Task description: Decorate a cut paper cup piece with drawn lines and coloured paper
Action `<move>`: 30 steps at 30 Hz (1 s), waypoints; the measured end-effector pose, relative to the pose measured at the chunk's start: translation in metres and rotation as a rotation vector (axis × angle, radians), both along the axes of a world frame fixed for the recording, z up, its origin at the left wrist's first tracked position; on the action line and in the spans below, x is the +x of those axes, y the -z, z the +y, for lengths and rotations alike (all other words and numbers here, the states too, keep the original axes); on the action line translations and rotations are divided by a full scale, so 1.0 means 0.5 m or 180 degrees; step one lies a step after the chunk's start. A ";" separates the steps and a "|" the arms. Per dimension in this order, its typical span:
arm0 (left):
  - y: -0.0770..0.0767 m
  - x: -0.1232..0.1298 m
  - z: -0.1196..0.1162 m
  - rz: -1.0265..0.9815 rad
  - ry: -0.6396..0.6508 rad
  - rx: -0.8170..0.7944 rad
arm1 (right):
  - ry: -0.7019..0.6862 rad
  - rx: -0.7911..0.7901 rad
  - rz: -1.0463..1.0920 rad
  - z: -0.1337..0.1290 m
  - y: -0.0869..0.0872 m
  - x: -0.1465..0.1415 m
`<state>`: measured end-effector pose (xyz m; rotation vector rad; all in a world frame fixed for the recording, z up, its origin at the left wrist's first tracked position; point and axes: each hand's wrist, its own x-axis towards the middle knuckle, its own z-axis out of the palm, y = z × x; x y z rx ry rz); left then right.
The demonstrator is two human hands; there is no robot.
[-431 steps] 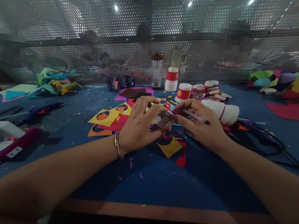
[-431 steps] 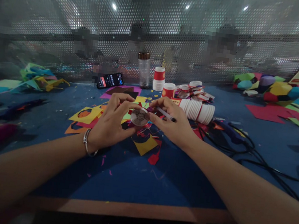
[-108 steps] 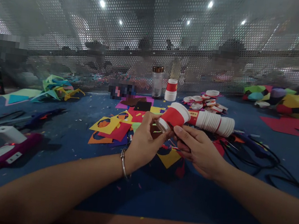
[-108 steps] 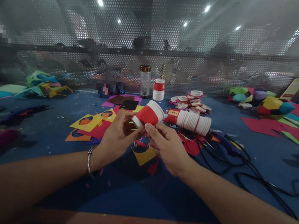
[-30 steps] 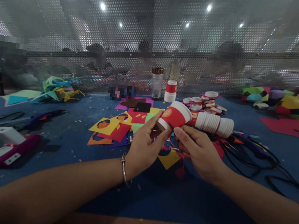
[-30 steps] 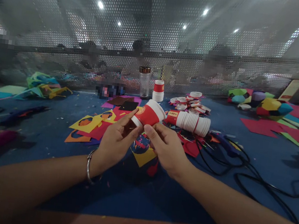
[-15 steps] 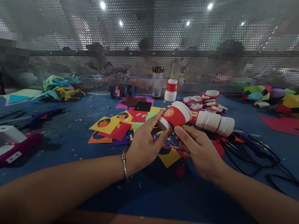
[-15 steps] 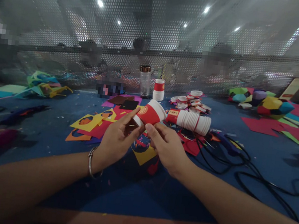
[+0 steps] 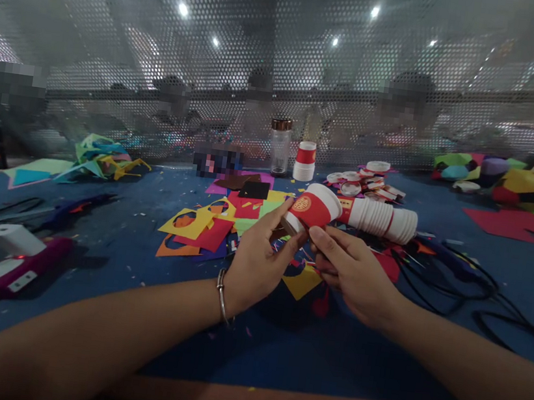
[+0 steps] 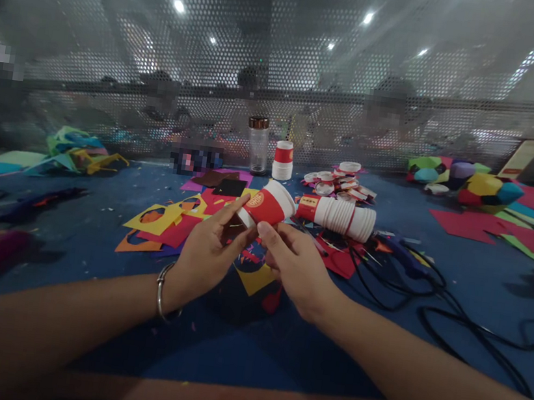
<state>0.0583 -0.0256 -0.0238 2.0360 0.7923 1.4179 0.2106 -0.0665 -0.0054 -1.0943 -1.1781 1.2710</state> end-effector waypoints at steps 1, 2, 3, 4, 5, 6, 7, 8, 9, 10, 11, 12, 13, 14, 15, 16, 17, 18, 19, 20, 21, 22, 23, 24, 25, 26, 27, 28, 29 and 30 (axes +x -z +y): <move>0.001 0.001 0.001 -0.0008 -0.0002 -0.0001 | -0.0013 0.0011 0.0001 0.000 0.000 0.000; 0.001 0.001 0.001 -0.0005 -0.0017 -0.0004 | -0.0020 0.0018 -0.0009 0.000 -0.001 0.001; 0.002 0.001 0.002 0.0006 -0.0033 -0.0005 | -0.0017 0.0025 -0.0027 0.000 -0.001 0.001; 0.002 0.001 0.003 0.0020 -0.0050 -0.0001 | -0.0004 0.0034 -0.0051 0.000 -0.002 0.001; 0.002 0.001 0.003 0.0034 -0.0064 0.0000 | 0.0014 0.0040 -0.0077 0.000 -0.002 0.001; 0.001 0.001 0.004 0.0046 -0.0065 -0.0003 | 0.0033 0.0042 -0.0103 0.000 -0.003 0.001; 0.000 0.000 0.004 0.0055 -0.0061 -0.0017 | 0.0047 0.0041 -0.0126 0.000 -0.003 0.001; 0.000 0.000 0.003 0.0062 -0.0053 -0.0034 | 0.0060 0.0043 -0.0142 0.000 -0.004 0.000; -0.001 0.000 0.003 0.0063 -0.0049 -0.0053 | 0.0071 0.0048 -0.0149 0.000 -0.004 0.000; -0.001 -0.001 0.003 0.0054 -0.0046 -0.0073 | 0.0079 0.0050 -0.0152 -0.001 -0.005 -0.001; -0.002 0.000 0.003 0.0040 -0.0040 -0.0093 | 0.0090 0.0052 -0.0157 -0.001 -0.005 -0.001; -0.002 0.000 0.003 0.0016 -0.0031 -0.0112 | 0.0099 0.0057 -0.0170 0.000 -0.006 -0.002; -0.003 0.000 0.003 -0.0015 -0.0014 -0.0142 | 0.0110 0.0060 -0.0191 0.000 -0.006 -0.002; -0.003 0.001 0.003 -0.0050 0.0011 -0.0180 | 0.0121 0.0061 -0.0211 0.000 -0.006 -0.003; -0.004 0.002 0.003 -0.0088 0.0035 -0.0226 | 0.0127 0.0060 -0.0225 0.001 -0.005 -0.003; -0.005 0.002 0.003 -0.0124 0.0057 -0.0273 | 0.0129 0.0060 -0.0225 0.001 -0.005 -0.003; -0.005 0.003 0.002 -0.0154 0.0069 -0.0316 | 0.0122 0.0055 -0.0211 0.002 -0.005 -0.003; -0.006 0.003 0.002 -0.0174 0.0068 -0.0348 | 0.0112 0.0039 -0.0190 0.002 -0.005 -0.003; -0.006 0.004 0.001 -0.0185 0.0058 -0.0370 | 0.0106 0.0015 -0.0164 0.003 -0.005 -0.003; -0.006 0.004 0.001 -0.0190 0.0050 -0.0381 | 0.0096 -0.0009 -0.0137 0.003 -0.004 -0.003; -0.006 0.004 0.000 -0.0191 0.0044 -0.0389 | 0.0089 -0.0036 -0.0108 0.004 -0.004 -0.003; -0.005 0.004 0.000 -0.0194 0.0042 -0.0389 | 0.0080 -0.0061 -0.0071 0.004 -0.004 -0.002; -0.004 0.004 0.000 -0.0195 0.0041 -0.0381 | 0.0071 -0.0081 -0.0029 0.004 -0.003 -0.002; -0.003 0.003 0.001 -0.0188 0.0040 -0.0368 | 0.0063 -0.0090 0.0016 0.005 -0.003 -0.002; -0.002 0.003 0.001 -0.0176 0.0029 -0.0347 | 0.0045 -0.0094 0.0056 0.005 -0.003 -0.002; -0.002 0.002 0.001 -0.0162 0.0013 -0.0318 | 0.0025 -0.0094 0.0093 0.006 -0.003 -0.002; -0.002 0.001 0.002 -0.0150 -0.0002 -0.0287 | 0.0002 -0.0088 0.0127 0.006 -0.003 -0.002; -0.002 0.001 0.002 -0.0141 -0.0018 -0.0253 | -0.0021 -0.0073 0.0156 0.006 -0.002 -0.002; -0.003 0.001 0.002 -0.0135 -0.0034 -0.0224 | -0.0048 -0.0064 0.0174 0.005 -0.002 -0.002; -0.004 0.000 0.002 -0.0136 -0.0041 -0.0197 | -0.0076 -0.0059 0.0187 0.005 -0.003 -0.001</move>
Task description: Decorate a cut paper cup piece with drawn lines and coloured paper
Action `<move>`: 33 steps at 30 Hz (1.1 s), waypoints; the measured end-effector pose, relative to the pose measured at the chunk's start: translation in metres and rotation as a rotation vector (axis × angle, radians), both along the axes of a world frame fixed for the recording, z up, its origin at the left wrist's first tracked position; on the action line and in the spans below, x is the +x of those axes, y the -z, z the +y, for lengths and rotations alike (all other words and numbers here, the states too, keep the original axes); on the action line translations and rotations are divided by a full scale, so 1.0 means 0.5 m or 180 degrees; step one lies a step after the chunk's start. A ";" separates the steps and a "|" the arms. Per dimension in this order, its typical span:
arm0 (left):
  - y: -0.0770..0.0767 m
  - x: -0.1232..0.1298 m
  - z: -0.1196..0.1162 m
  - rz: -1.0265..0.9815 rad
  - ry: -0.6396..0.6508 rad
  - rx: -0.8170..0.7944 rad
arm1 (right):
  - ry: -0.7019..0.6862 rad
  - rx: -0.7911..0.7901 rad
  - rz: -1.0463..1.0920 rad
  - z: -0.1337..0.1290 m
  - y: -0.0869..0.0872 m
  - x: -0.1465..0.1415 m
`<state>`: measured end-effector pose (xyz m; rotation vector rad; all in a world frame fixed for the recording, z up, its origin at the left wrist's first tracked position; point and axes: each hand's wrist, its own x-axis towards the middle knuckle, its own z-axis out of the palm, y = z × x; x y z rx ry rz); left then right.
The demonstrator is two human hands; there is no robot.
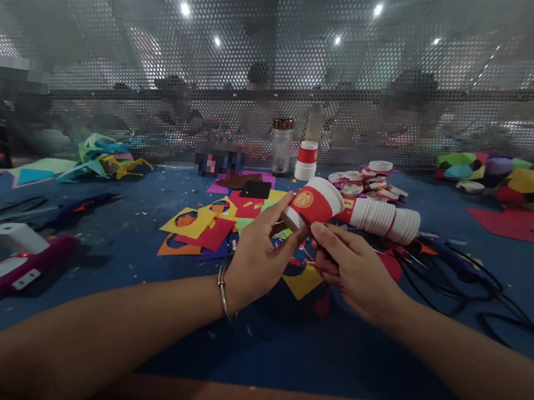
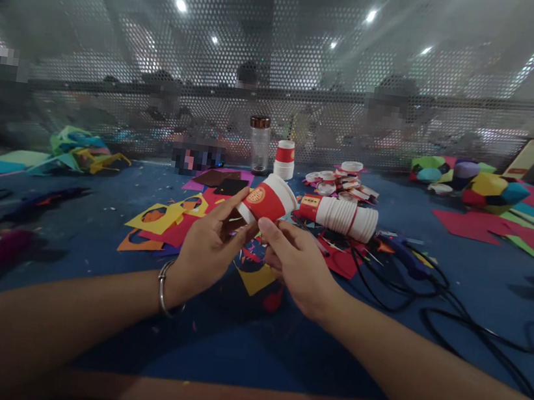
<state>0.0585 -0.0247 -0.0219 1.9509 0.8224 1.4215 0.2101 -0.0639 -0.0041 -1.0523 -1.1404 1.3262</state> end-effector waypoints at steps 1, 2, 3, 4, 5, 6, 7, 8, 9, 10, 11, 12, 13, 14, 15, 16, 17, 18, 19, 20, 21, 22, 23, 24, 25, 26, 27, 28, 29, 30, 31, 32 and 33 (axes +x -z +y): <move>-0.001 0.000 0.000 -0.0004 0.0005 0.0022 | -0.0027 -0.0006 0.0005 0.000 0.000 0.001; -0.002 0.000 0.000 -0.0008 0.0016 0.0035 | -0.0049 -0.0017 0.0001 -0.001 0.000 0.002; -0.002 0.000 0.000 -0.0015 0.0025 0.0041 | -0.0076 -0.0032 -0.0010 -0.001 -0.001 0.003; -0.002 0.000 -0.001 -0.0028 0.0037 0.0038 | -0.0101 -0.0047 -0.0024 -0.001 -0.001 0.003; -0.002 0.000 -0.001 -0.0041 0.0052 0.0025 | -0.0120 -0.0059 -0.0035 -0.001 -0.001 0.004; -0.002 0.000 -0.001 -0.0053 0.0063 0.0009 | -0.0132 -0.0066 -0.0043 -0.002 -0.002 0.004; -0.002 0.000 -0.001 -0.0068 0.0080 -0.0016 | -0.0139 -0.0076 -0.0053 -0.002 -0.003 0.005; -0.002 0.001 -0.001 -0.0096 0.0110 -0.0048 | -0.0142 -0.0091 -0.0061 -0.002 -0.003 0.005; -0.002 0.001 -0.001 -0.0139 0.0149 -0.0094 | -0.0144 -0.0108 -0.0066 -0.002 -0.004 0.005; -0.002 0.002 -0.001 -0.0189 0.0193 -0.0154 | -0.0138 -0.0124 -0.0069 -0.002 -0.004 0.004; -0.002 0.003 -0.001 -0.0250 0.0235 -0.0213 | -0.0136 -0.0137 -0.0069 -0.002 -0.004 0.004; -0.002 0.004 -0.001 -0.0315 0.0272 -0.0274 | -0.0136 -0.0152 -0.0066 -0.001 -0.005 0.004; -0.002 0.005 -0.001 -0.0371 0.0306 -0.0331 | -0.0137 -0.0167 -0.0056 -0.001 -0.005 0.004; -0.002 0.005 0.000 -0.0419 0.0333 -0.0378 | -0.0144 -0.0182 -0.0046 -0.001 -0.005 0.004; -0.002 0.006 0.000 -0.0459 0.0358 -0.0421 | -0.0151 -0.0201 -0.0038 -0.001 -0.005 0.003; -0.002 0.007 0.000 -0.0492 0.0380 -0.0464 | -0.0161 -0.0225 -0.0028 -0.001 -0.005 0.003; -0.002 0.007 0.001 -0.0514 0.0399 -0.0508 | -0.0175 -0.0249 -0.0011 -0.002 -0.006 0.003; -0.002 0.007 0.001 -0.0521 0.0414 -0.0546 | -0.0189 -0.0274 0.0010 -0.002 -0.006 0.003; -0.002 0.007 0.002 -0.0519 0.0425 -0.0580 | -0.0199 -0.0300 0.0032 -0.003 -0.007 0.002; -0.001 0.007 0.002 -0.0517 0.0434 -0.0609 | -0.0196 -0.0331 0.0043 -0.003 -0.008 0.002; -0.001 0.007 0.002 -0.0518 0.0445 -0.0639 | -0.0175 -0.0366 0.0046 -0.003 -0.009 0.001; -0.001 0.007 0.003 -0.0523 0.0456 -0.0664 | -0.0139 -0.0407 0.0035 -0.004 -0.010 0.000; -0.001 0.007 0.003 -0.0525 0.0469 -0.0693 | -0.0094 -0.0448 0.0021 -0.004 -0.010 -0.001; -0.001 0.007 0.003 -0.0534 0.0477 -0.0714 | -0.0047 -0.0485 0.0011 -0.004 -0.011 -0.001; -0.001 0.007 0.003 -0.0541 0.0478 -0.0723 | -0.0014 -0.0514 0.0013 -0.004 -0.012 -0.002; -0.001 0.008 0.003 -0.0541 0.0469 -0.0726 | 0.0010 -0.0527 0.0033 -0.004 -0.012 -0.003; -0.001 0.008 0.002 -0.0539 0.0454 -0.0728 | 0.0029 -0.0528 0.0063 -0.004 -0.013 -0.004; -0.001 0.009 0.001 -0.0553 0.0441 -0.0730 | 0.0047 -0.0523 0.0089 -0.004 -0.014 -0.005; -0.001 0.010 0.000 -0.0581 0.0437 -0.0738 | 0.0066 -0.0514 0.0114 -0.004 -0.014 -0.006; 0.000 0.010 -0.001 -0.0615 0.0444 -0.0756 | 0.0083 -0.0504 0.0133 -0.004 -0.014 -0.006; 0.000 0.011 -0.002 -0.0647 0.0456 -0.0788 | 0.0096 -0.0491 0.0145 -0.005 -0.014 -0.006; -0.001 0.011 -0.003 -0.0671 0.0467 -0.0825 | 0.0106 -0.0473 0.0151 -0.005 -0.014 -0.006; -0.001 0.011 -0.004 -0.0683 0.0478 -0.0865 | 0.0110 -0.0455 0.0155 -0.006 -0.014 -0.005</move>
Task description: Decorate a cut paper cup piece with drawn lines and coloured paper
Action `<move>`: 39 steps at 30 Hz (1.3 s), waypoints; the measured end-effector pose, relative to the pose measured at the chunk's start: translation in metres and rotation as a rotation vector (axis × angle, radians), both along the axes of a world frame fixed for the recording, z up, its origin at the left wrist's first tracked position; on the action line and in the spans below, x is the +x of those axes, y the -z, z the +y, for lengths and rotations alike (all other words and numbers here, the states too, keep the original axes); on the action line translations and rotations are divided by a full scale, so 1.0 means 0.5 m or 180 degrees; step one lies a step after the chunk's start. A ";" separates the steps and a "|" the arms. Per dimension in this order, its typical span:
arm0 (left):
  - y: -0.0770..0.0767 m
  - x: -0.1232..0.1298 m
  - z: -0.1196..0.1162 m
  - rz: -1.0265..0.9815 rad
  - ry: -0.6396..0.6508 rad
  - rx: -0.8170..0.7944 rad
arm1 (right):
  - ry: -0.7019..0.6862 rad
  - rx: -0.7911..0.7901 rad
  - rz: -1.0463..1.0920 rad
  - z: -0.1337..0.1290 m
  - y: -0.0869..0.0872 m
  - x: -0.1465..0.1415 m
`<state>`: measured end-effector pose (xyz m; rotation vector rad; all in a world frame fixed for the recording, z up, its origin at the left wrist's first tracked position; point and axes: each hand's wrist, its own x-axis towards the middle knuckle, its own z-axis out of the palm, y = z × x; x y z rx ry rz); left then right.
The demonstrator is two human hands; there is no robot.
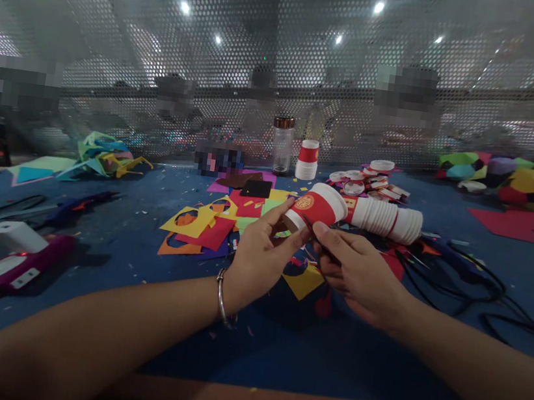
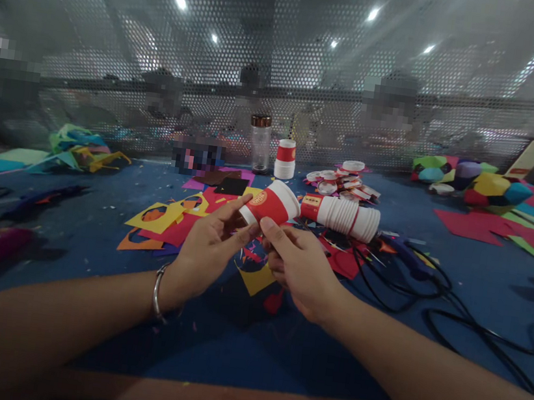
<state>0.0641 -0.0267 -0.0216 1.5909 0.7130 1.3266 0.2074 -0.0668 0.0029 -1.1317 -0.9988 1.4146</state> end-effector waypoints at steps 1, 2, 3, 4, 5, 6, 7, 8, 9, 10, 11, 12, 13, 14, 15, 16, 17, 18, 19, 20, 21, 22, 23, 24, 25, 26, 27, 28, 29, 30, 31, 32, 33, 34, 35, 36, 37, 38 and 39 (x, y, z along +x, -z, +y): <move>0.000 0.000 -0.001 0.0006 0.0014 -0.0042 | 0.0002 0.0024 0.0005 -0.001 0.001 0.001; 0.000 0.000 -0.001 0.0017 0.0025 -0.0078 | -0.0002 0.0048 0.0006 -0.001 0.001 0.001; 0.000 0.000 -0.001 0.0026 0.0041 -0.0109 | -0.0011 0.0075 0.0002 -0.001 0.002 0.002; 0.000 0.000 -0.001 0.0025 0.0057 -0.0128 | -0.0022 0.0106 -0.0006 -0.002 0.003 0.003; 0.000 0.000 -0.001 0.0018 0.0073 -0.0143 | -0.0036 0.0143 -0.0017 -0.002 0.004 0.004; 0.000 -0.001 0.000 0.0011 0.0084 -0.0158 | -0.0056 0.0177 -0.0032 -0.001 0.004 0.004; 0.001 -0.001 0.000 0.0003 0.0088 -0.0164 | -0.0082 0.0204 -0.0050 -0.001 0.005 0.005; 0.001 -0.002 0.000 -0.0008 0.0089 -0.0164 | -0.0104 0.0225 -0.0065 0.000 0.005 0.005; 0.002 -0.002 0.001 -0.0021 0.0087 -0.0162 | -0.0124 0.0238 -0.0079 0.000 0.004 0.006; 0.002 -0.002 0.001 -0.0033 0.0085 -0.0159 | -0.0141 0.0245 -0.0094 0.001 0.004 0.006; 0.003 -0.002 0.002 -0.0039 0.0081 -0.0157 | -0.0154 0.0250 -0.0111 0.002 0.004 0.006; 0.003 -0.002 0.002 -0.0041 0.0074 -0.0146 | -0.0154 0.0258 -0.0126 0.002 0.003 0.006; 0.003 -0.002 0.003 -0.0030 0.0069 -0.0134 | -0.0149 0.0267 -0.0135 0.003 0.002 0.006; 0.003 -0.002 0.004 -0.0007 0.0065 -0.0123 | -0.0144 0.0271 -0.0138 0.003 0.002 0.005; 0.004 -0.002 0.005 0.0016 0.0063 -0.0113 | -0.0139 0.0268 -0.0137 0.003 0.002 0.005; 0.003 -0.003 0.006 0.0032 0.0068 -0.0103 | -0.0122 0.0260 -0.0130 0.003 0.002 0.005; 0.003 -0.003 0.007 0.0045 0.0086 -0.0089 | -0.0102 0.0243 -0.0124 0.003 0.003 0.005; 0.002 -0.004 0.007 0.0061 0.0109 -0.0069 | -0.0080 0.0221 -0.0126 0.003 0.003 0.005; 0.001 -0.005 0.008 0.0085 0.0128 -0.0036 | -0.0062 0.0197 -0.0137 0.002 0.004 0.005; 0.000 -0.006 0.008 0.0122 0.0133 0.0019 | -0.0047 0.0178 -0.0154 0.001 0.005 0.005; -0.002 -0.007 0.008 0.0182 0.0114 0.0094 | -0.0038 0.0163 -0.0171 0.000 0.005 0.005; -0.003 -0.009 0.007 0.0262 0.0072 0.0180 | -0.0037 0.0155 -0.0185 0.000 0.005 0.004; -0.005 -0.010 0.006 0.0350 0.0009 0.0271 | -0.0041 0.0152 -0.0193 0.000 0.005 0.004; -0.006 -0.011 0.005 0.0435 -0.0064 0.0364 | -0.0041 0.0159 -0.0193 0.000 0.005 0.004; -0.007 -0.012 0.004 0.0515 -0.0130 0.0458 | -0.0041 0.0175 -0.0185 0.000 0.005 0.003; -0.008 -0.013 0.002 0.0583 -0.0191 0.0550 | -0.0038 0.0199 -0.0174 0.001 0.005 0.003; -0.008 -0.014 0.001 0.0640 -0.0244 0.0637 | -0.0037 0.0229 -0.0162 0.001 0.005 0.003; -0.009 -0.014 0.000 0.0682 -0.0288 0.0719 | -0.0039 0.0256 -0.0150 0.002 0.006 0.002; -0.009 -0.015 0.000 0.0717 -0.0326 0.0789 | -0.0042 0.0281 -0.0139 0.002 0.006 0.002; -0.008 -0.015 -0.001 0.0746 -0.0356 0.0847 | -0.0049 0.0300 -0.0132 0.003 0.007 0.003; -0.008 -0.016 -0.001 0.0775 -0.0380 0.0893 | -0.0057 0.0308 -0.0132 0.002 0.008 0.003; -0.008 -0.016 0.000 0.0802 -0.0396 0.0925 | -0.0063 0.0314 -0.0136 0.002 0.008 0.003; -0.008 -0.017 0.000 0.0827 -0.0399 0.0944 | -0.0064 0.0320 -0.0148 0.000 0.008 0.003; -0.008 -0.018 0.000 0.0847 -0.0393 0.0948 | -0.0063 0.0328 -0.0162 -0.001 0.008 0.003; -0.008 -0.018 0.000 0.0856 -0.0379 0.0940 | -0.0058 0.0342 -0.0181 -0.002 0.007 0.003; -0.009 -0.018 0.000 0.0842 -0.0356 0.0907 | -0.0053 0.0363 -0.0197 -0.004 0.005 0.003; -0.009 -0.017 0.000 0.0795 -0.0325 0.0840 | -0.0048 0.0390 -0.0213 -0.005 0.003 0.003; -0.010 -0.016 -0.001 0.0714 -0.0282 0.0740 | -0.0044 0.0421 -0.0231 -0.006 0.000 0.003; -0.010 -0.015 -0.001 0.0592 -0.0223 0.0606 | -0.0037 0.0452 -0.0248 -0.006 -0.002 0.002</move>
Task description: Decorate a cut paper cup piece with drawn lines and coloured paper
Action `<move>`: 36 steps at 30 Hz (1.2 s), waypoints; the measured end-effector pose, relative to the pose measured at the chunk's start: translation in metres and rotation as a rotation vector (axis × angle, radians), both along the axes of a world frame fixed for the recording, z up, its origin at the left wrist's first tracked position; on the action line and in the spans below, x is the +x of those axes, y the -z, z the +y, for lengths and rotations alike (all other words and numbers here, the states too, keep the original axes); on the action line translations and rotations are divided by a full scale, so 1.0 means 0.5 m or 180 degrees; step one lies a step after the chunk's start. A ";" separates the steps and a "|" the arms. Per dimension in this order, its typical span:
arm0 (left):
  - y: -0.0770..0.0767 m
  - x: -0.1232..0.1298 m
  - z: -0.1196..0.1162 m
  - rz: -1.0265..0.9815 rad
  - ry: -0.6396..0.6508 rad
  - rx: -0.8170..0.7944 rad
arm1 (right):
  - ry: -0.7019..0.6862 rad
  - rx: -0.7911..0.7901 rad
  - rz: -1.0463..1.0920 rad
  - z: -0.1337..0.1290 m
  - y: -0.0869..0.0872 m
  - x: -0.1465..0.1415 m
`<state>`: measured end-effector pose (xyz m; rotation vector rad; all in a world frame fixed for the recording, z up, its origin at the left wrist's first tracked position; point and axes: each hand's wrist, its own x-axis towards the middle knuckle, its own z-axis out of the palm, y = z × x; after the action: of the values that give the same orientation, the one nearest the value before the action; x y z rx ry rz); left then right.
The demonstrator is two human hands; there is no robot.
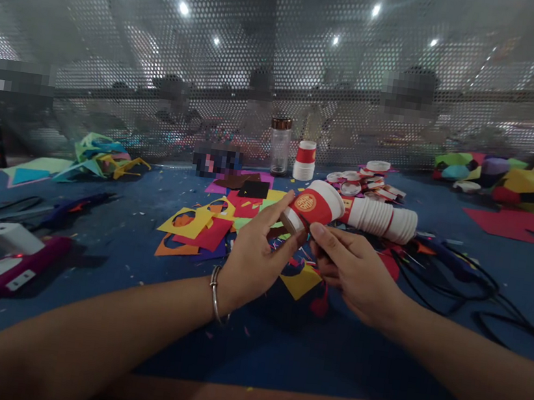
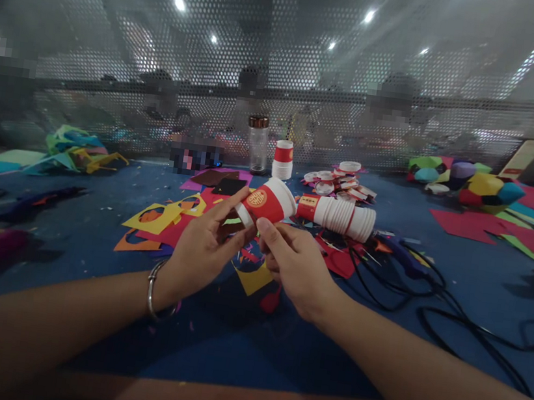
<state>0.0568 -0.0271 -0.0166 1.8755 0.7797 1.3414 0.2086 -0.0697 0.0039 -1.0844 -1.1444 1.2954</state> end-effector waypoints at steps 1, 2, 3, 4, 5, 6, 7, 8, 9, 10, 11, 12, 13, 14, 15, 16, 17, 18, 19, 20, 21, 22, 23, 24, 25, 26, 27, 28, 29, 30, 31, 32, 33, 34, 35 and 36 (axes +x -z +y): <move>0.000 0.002 0.000 -0.0153 0.0074 -0.0164 | 0.0009 0.0032 -0.0010 0.000 -0.002 0.000; 0.000 0.004 0.000 -0.0322 0.0152 -0.0348 | 0.0025 0.0063 -0.0018 0.001 -0.004 0.000; 0.001 0.007 0.001 -0.0492 0.0230 -0.0534 | 0.0039 0.0086 -0.0022 0.002 -0.005 0.000; 0.001 0.010 0.002 -0.0664 0.0301 -0.0712 | 0.0054 0.0104 -0.0025 0.003 -0.005 0.000; 0.001 0.013 0.002 -0.0825 0.0369 -0.0890 | 0.0063 0.0121 -0.0029 0.005 -0.004 0.000; 0.002 0.015 0.003 -0.0964 0.0440 -0.1066 | 0.0066 0.0135 -0.0036 0.006 -0.003 0.001; 0.002 0.017 0.004 -0.1071 0.0518 -0.1228 | 0.0062 0.0146 -0.0047 0.007 -0.002 0.002; 0.002 0.018 0.004 -0.1150 0.0600 -0.1356 | 0.0055 0.0158 -0.0061 0.007 0.000 0.002; 0.002 0.019 0.005 -0.1190 0.0671 -0.1435 | 0.0048 0.0171 -0.0075 0.007 0.002 0.003; 0.001 0.019 0.006 -0.1184 0.0709 -0.1453 | 0.0040 0.0184 -0.0090 0.007 0.003 0.003; 0.000 0.017 0.007 -0.1139 0.0709 -0.1402 | 0.0031 0.0196 -0.0107 0.007 0.005 0.004; 0.000 0.015 0.008 -0.1067 0.0670 -0.1296 | 0.0022 0.0208 -0.0126 0.006 0.006 0.004; -0.001 0.013 0.008 -0.0973 0.0608 -0.1166 | 0.0013 0.0227 -0.0144 0.006 0.006 0.004; -0.001 0.010 0.009 -0.0870 0.0540 -0.1037 | 0.0002 0.0247 -0.0156 0.005 0.007 0.003; -0.001 0.007 0.009 -0.0767 0.0480 -0.0919 | -0.0011 0.0267 -0.0167 0.005 0.006 0.003; -0.001 0.005 0.008 -0.0671 0.0434 -0.0817 | -0.0028 0.0288 -0.0178 0.004 0.006 0.002; 0.000 0.003 0.008 -0.0585 0.0406 -0.0736 | -0.0046 0.0306 -0.0189 0.004 0.006 0.002; 0.001 0.001 0.006 -0.0508 0.0392 -0.0675 | -0.0061 0.0322 -0.0203 0.004 0.006 0.001; 0.002 0.000 0.005 -0.0443 0.0388 -0.0628 | -0.0067 0.0332 -0.0219 0.003 0.006 0.001; 0.003 -0.001 0.004 -0.0388 0.0383 -0.0588 | -0.0069 0.0339 -0.0240 0.003 0.006 0.001; 0.004 -0.001 0.002 -0.0344 0.0373 -0.0554 | -0.0059 0.0354 -0.0265 0.003 0.006 0.002; 0.004 -0.001 0.001 -0.0301 0.0360 -0.0520 | -0.0046 0.0374 -0.0292 0.003 0.006 0.002; 0.004 -0.001 -0.001 -0.0254 0.0325 -0.0477 | -0.0034 0.0395 -0.0324 0.002 0.006 0.002; 0.003 -0.001 -0.002 -0.0186 0.0265 -0.0401 | -0.0033 0.0414 -0.0355 0.002 0.007 0.002; 0.002 -0.002 -0.003 -0.0093 0.0186 -0.0286 | -0.0039 0.0426 -0.0378 0.001 0.007 0.002; 0.000 -0.003 -0.004 0.0029 0.0101 -0.0140 | -0.0043 0.0427 -0.0390 0.000 0.007 0.002; -0.002 -0.005 -0.005 0.0157 0.0016 0.0023 | -0.0052 0.0411 -0.0391 0.000 0.007 0.002; -0.004 -0.006 -0.005 0.0274 -0.0060 0.0173 | -0.0060 0.0389 -0.0381 0.000 0.007 0.001; -0.005 -0.008 -0.005 0.0358 -0.0108 0.0281 | -0.0068 0.0370 -0.0364 0.000 0.007 0.001; -0.006 -0.009 -0.005 0.0394 -0.0120 0.0321 | -0.0072 0.0363 -0.0349 0.000 0.006 0.001; -0.006 -0.009 -0.005 0.0362 -0.0105 0.0285 | -0.0067 0.0368 -0.0342 0.001 0.005 0.001; -0.005 -0.008 -0.004 0.0263 -0.0057 0.0188 | -0.0052 0.0387 -0.0342 0.001 0.004 0.001; -0.004 -0.007 -0.003 0.0108 0.0024 0.0035 | -0.0033 0.0412 -0.0348 0.002 0.003 0.002; -0.003 -0.004 -0.002 -0.0080 0.0125 -0.0155 | -0.0007 0.0434 -0.0358 0.003 0.002 0.003; -0.001 -0.001 -0.001 -0.0281 0.0221 -0.0360 | 0.0015 0.0451 -0.0376 0.004 0.001 0.003; 0.000 0.003 0.000 -0.0462 0.0297 -0.0563 | 0.0027 0.0459 -0.0394 0.005 0.001 0.004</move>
<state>0.0580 -0.0271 -0.0164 1.6376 0.7038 1.2903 0.2105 -0.0670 0.0032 -1.0729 -1.3036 1.1335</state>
